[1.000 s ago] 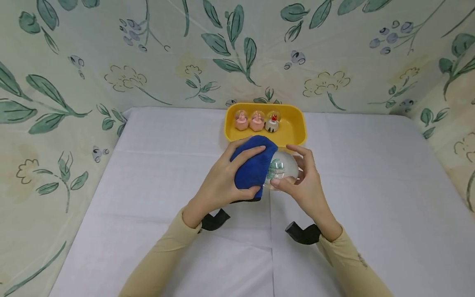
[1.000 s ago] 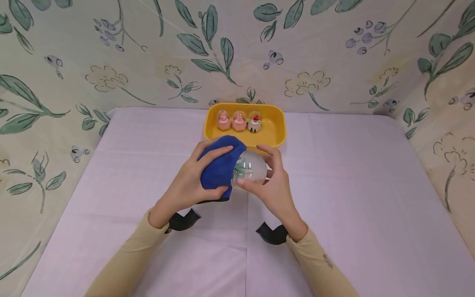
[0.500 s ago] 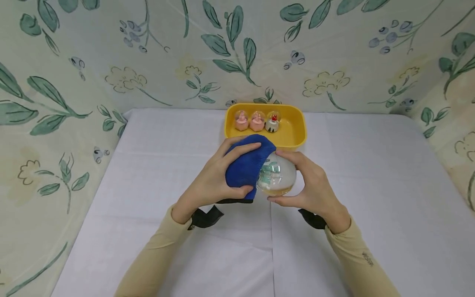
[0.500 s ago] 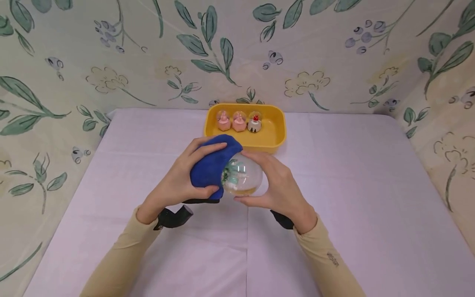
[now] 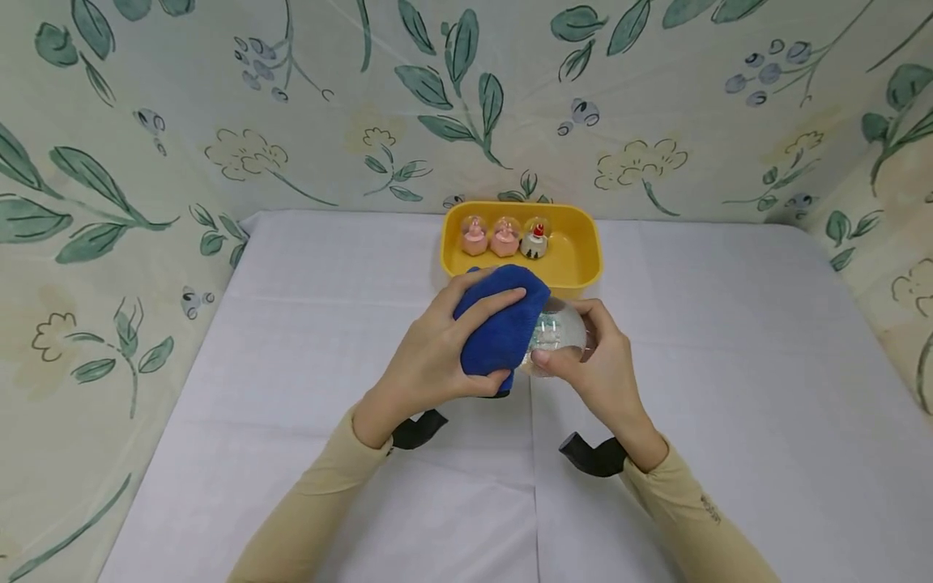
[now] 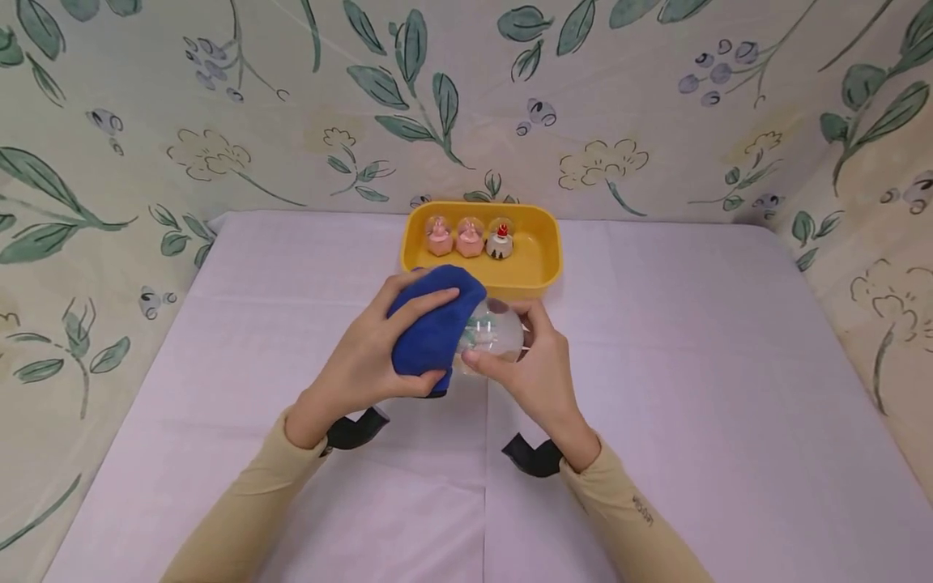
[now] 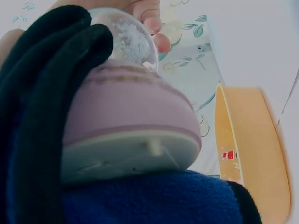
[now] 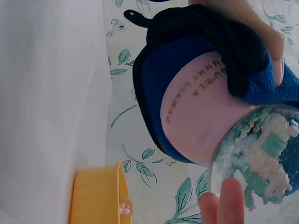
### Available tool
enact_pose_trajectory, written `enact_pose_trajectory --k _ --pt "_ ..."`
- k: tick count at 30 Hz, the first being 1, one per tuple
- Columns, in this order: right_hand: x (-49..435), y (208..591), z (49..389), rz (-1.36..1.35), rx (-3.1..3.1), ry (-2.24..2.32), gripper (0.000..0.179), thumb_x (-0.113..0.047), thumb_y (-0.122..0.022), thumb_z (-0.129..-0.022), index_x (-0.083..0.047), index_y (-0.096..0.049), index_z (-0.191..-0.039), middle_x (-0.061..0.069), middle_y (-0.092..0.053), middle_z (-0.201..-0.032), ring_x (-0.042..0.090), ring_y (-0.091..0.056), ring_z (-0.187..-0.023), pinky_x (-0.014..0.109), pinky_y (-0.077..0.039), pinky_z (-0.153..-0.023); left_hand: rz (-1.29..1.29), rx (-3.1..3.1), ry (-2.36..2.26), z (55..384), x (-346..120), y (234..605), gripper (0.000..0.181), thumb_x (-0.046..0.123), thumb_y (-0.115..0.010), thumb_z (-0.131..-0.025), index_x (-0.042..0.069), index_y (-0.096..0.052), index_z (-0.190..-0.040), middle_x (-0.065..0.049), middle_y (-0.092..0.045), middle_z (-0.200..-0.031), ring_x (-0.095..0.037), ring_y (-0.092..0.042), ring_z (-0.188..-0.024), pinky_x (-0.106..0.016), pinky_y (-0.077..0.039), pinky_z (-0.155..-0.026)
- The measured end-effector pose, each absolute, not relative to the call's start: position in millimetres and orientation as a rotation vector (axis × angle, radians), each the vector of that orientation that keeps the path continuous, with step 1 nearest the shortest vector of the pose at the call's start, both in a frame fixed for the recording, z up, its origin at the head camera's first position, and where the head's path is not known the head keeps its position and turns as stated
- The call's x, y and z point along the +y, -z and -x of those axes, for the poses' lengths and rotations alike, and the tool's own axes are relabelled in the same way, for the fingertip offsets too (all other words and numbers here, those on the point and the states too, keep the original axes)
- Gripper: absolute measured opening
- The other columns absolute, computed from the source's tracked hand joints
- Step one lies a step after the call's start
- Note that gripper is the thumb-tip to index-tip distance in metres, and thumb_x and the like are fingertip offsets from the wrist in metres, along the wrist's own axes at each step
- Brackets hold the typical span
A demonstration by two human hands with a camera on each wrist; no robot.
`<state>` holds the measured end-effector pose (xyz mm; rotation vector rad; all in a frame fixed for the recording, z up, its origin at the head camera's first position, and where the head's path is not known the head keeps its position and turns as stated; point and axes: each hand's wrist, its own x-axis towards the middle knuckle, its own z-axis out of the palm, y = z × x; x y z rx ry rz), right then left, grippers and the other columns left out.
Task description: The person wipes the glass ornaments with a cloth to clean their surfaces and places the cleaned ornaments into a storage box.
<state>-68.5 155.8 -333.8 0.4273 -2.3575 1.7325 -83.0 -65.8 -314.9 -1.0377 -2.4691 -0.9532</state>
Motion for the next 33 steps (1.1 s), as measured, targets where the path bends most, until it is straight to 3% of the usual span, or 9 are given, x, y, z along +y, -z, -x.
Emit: enact_pose_trajectory --k 4,8,11,14,15,18,22,29,33 --pt "153.8 328.7 66.4 -0.350 -2.433 -1.813 0.062 -0.015 -0.073 -0.079 -0.011 -0.046 -0.135 0.016 -0.058 -0.111 0.026 -0.061 -0.084 0.026 -0.056 -0.063 1.013 -2.485 1.027 83.5 -66.5 316.5 0.077 0.033 -0.081 -0.071 0.022 -0.046 -0.139 -0.012 -0.033 -0.144 -0.031 -0.043 -0.123 -0.045 -0.048 -0.092" --pt "157.9 324.3 66.1 -0.534 -2.499 -1.821 0.081 -0.011 -0.078 -0.079 -0.022 -0.034 -0.146 0.012 -0.047 -0.132 0.032 -0.058 -0.095 0.027 -0.055 -0.072 1.001 -2.490 1.217 88.1 -71.4 318.1 0.076 0.028 -0.081 -0.073 0.022 -0.045 -0.139 -0.009 -0.033 -0.143 -0.030 -0.043 -0.122 -0.047 -0.047 -0.093" --pt "161.2 323.1 66.7 -0.736 -2.493 -1.787 0.094 0.000 -0.081 -0.072 -0.019 -0.030 -0.149 0.008 -0.036 -0.143 0.032 -0.055 -0.102 0.026 -0.053 -0.079 1.003 -2.462 1.367 92.3 -76.6 318.2 0.075 0.023 -0.081 -0.073 0.022 -0.045 -0.139 -0.006 -0.035 -0.141 -0.027 -0.043 -0.122 -0.047 -0.046 -0.093" --pt "164.3 322.8 68.4 -0.900 -2.445 -1.673 0.100 0.008 -0.083 -0.064 -0.013 -0.032 -0.148 0.010 -0.040 -0.143 0.026 -0.059 -0.098 0.025 -0.054 -0.076 1.019 -2.438 1.469 94.3 -80.9 316.9 0.074 0.022 -0.080 -0.073 0.020 -0.047 -0.139 -0.005 -0.036 -0.140 -0.025 -0.042 -0.122 -0.047 -0.046 -0.093" --pt "165.4 322.8 69.7 -0.942 -2.422 -1.608 0.099 0.007 -0.085 -0.063 -0.010 -0.035 -0.146 0.011 -0.042 -0.141 0.024 -0.059 -0.097 0.024 -0.055 -0.073 1.029 -2.432 1.492 94.5 -81.7 316.2 0.073 0.022 -0.080 -0.073 0.020 -0.047 -0.139 -0.004 -0.036 -0.140 -0.025 -0.041 -0.122 -0.047 -0.045 -0.094" --pt "168.7 323.0 74.0 -1.028 -2.363 -1.396 0.087 -0.021 -0.088 -0.067 -0.004 -0.042 -0.140 0.011 -0.049 -0.137 0.020 -0.057 -0.100 0.021 -0.053 -0.071 1.061 -2.425 1.521 94.0 -82.8 314.6 0.072 0.025 -0.078 -0.073 0.019 -0.048 -0.138 -0.004 -0.036 -0.141 -0.024 -0.041 -0.123 -0.046 -0.045 -0.094" --pt "170.5 326.4 78.0 -1.072 -2.294 -1.270 0.087 -0.054 -0.076 -0.071 -0.001 -0.046 -0.134 0.012 -0.050 -0.135 0.020 -0.051 -0.111 0.019 -0.050 -0.079 1.093 -2.435 1.526 92.1 -82.0 313.5 0.072 0.027 -0.077 -0.073 0.018 -0.048 -0.139 -0.004 -0.036 -0.140 -0.023 -0.040 -0.123 -0.044 -0.046 -0.093" --pt "168.3 335.9 78.1 -0.977 -2.224 -1.444 0.090 -0.051 -0.080 -0.069 0.006 -0.045 -0.130 0.019 -0.052 -0.130 0.018 -0.056 -0.104 0.018 -0.052 -0.078 1.086 -2.489 1.381 86.8 -76.2 313.0 0.076 0.029 -0.078 -0.073 0.020 -0.044 -0.141 -0.005 -0.031 -0.144 -0.026 -0.042 -0.122 -0.044 -0.048 -0.091" --pt "163.5 338.0 73.9 -0.805 -2.228 -1.614 0.081 -0.032 -0.086 -0.069 0.005 -0.045 -0.128 0.017 -0.054 -0.127 0.017 -0.057 -0.095 0.020 -0.053 -0.074 1.064 -2.511 1.177 82.6 -71.4 312.6 0.079 0.032 -0.080 -0.073 0.022 -0.042 -0.141 -0.008 -0.030 -0.145 -0.029 -0.043 -0.122 -0.044 -0.048 -0.091"
